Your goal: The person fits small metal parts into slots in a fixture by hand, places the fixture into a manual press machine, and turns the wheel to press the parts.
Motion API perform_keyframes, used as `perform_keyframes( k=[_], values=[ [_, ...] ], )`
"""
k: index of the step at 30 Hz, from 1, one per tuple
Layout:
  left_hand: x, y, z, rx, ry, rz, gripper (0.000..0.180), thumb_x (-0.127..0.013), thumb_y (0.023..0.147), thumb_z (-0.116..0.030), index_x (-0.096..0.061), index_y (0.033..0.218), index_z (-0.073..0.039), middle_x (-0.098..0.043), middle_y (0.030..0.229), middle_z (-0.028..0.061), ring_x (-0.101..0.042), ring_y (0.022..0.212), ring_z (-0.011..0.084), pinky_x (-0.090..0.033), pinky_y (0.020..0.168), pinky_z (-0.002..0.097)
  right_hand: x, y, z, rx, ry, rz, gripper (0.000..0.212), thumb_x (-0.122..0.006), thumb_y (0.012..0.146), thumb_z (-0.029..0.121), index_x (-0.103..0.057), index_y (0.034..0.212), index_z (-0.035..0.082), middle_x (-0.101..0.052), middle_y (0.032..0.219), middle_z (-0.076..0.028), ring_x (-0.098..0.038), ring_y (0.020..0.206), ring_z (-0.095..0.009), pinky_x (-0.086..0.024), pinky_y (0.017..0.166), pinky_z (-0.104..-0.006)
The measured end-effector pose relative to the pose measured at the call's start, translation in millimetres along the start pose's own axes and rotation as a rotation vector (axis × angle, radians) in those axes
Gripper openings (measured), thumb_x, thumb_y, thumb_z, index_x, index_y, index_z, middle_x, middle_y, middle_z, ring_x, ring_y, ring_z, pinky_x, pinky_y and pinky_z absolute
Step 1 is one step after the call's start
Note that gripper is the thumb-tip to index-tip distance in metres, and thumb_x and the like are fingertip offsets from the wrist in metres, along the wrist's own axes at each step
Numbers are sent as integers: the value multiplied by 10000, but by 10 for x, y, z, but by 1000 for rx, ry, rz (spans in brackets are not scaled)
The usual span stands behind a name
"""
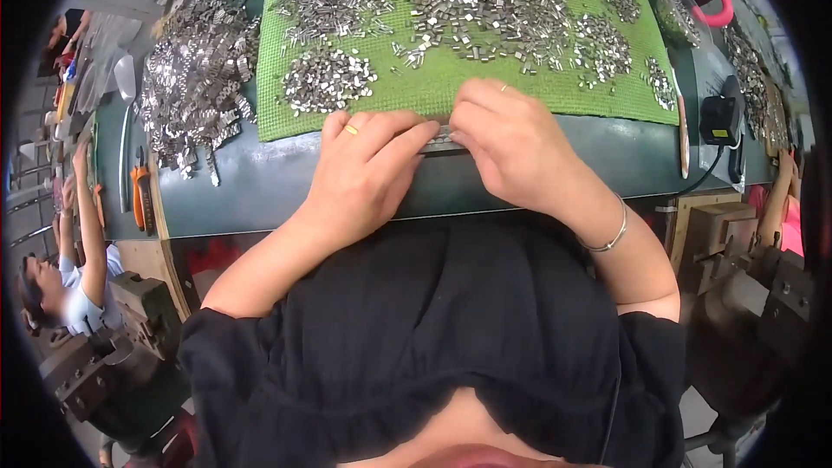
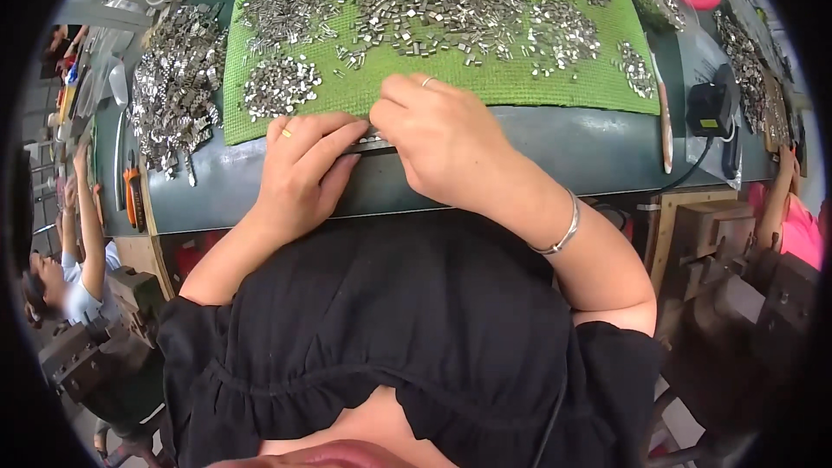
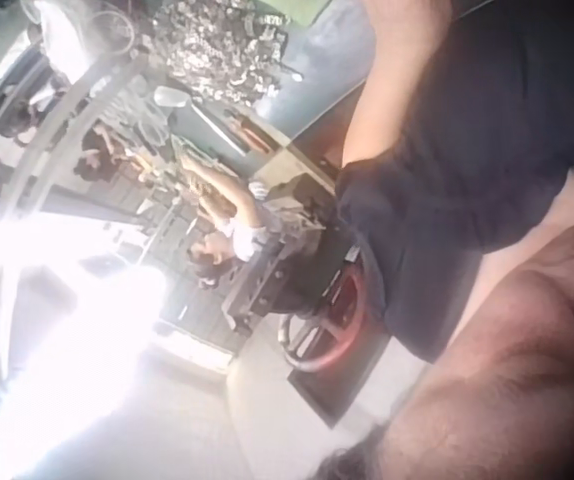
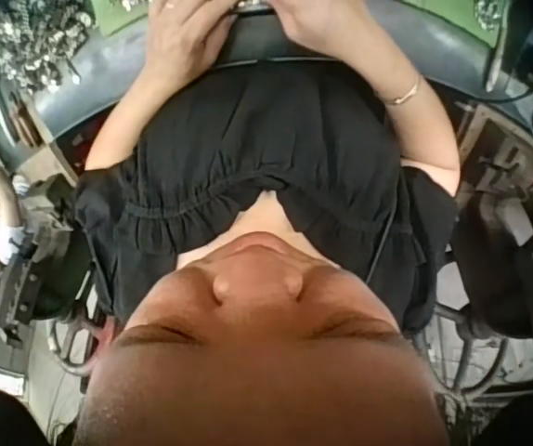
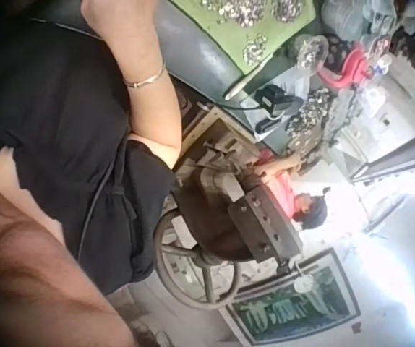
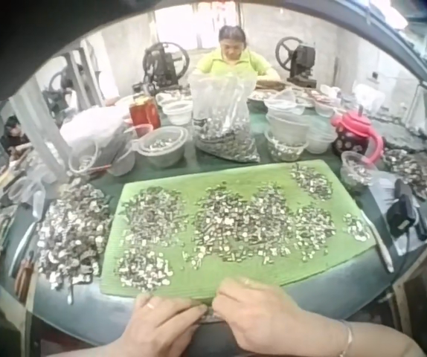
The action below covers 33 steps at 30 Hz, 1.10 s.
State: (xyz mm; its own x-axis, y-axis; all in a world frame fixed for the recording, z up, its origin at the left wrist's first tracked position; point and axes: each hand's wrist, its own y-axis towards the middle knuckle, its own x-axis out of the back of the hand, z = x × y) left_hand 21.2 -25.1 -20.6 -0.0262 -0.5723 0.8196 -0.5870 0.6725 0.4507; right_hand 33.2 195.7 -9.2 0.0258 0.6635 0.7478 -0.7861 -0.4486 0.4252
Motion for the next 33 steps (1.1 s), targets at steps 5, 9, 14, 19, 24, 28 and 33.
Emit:
perform_keyframes(
  k=[5,9,14,19,24,28,33],
  values=[
    [52,-54,55,9,8,4,459,-750,728,-26,-661,1175,-79,-644,1081,25,-598,911,206,-370,796,363,19,-96,108,147,-282,72,110,-654,762,101,-617,842,34,-589,900,-88,-598,842,-275,-499,726,-411],
    [218,-23,160,8,-10,55,443,-781,724,-80,-666,1151,-88,-648,1031,23,-605,880,213,-370,797,370,68,-330,153,116,-432,117,466,-721,752,169,-634,1182,14,-617,1159,-150,-590,1070,-324,-460,919,-431],
    [458,37,328,-31,124,214,367,-830,703,-198,-675,1016,-84,-594,817,26,-577,741,236,-375,744,383,464,-464,3,-344,19,139,817,-842,689,176,-485,1404,10,-576,1301,-175,-527,1209,-383,-377,1070,-444],
    [437,213,332,-96,43,361,293,-822,752,-221,-633,902,-55,-596,709,85,-585,668,288,-398,677,393,554,-617,-203,-357,92,132,579,-831,691,153,-645,1228,40,-643,1166,-107,-577,1119,-325,-417,984,-411],
    [397,432,266,-190,-44,389,314,-827,752,-181,-646,951,-17,-622,731,115,-580,669,316,-422,686,403,513,-1001,-93,-441,254,-55,555,-841,743,193,-646,1247,69,-649,1255,-84,-574,1219,-263,-356,1041,-436],
    [246,1123,-268,-385,-110,440,331,-818,763,-168,-637,995,-17,-643,841,127,-584,739,321,-429,722,408,894,-1640,302,-559,400,-403,527,-782,718,9,-644,1226,-2,-678,1196,-135,-664,1047,-274,-497,894,-362],
    [-748,2279,-1459,-676,-429,391,312,-750,841,-210,-597,1037,-22,-620,860,164,-602,829,377,-444,765,443,1438,-2718,920,-829,173,-882,523,-703,719,-120,-613,1231,-60,-678,1140,-118,-651,1011,-187,-528,903,-310]
  ],
)
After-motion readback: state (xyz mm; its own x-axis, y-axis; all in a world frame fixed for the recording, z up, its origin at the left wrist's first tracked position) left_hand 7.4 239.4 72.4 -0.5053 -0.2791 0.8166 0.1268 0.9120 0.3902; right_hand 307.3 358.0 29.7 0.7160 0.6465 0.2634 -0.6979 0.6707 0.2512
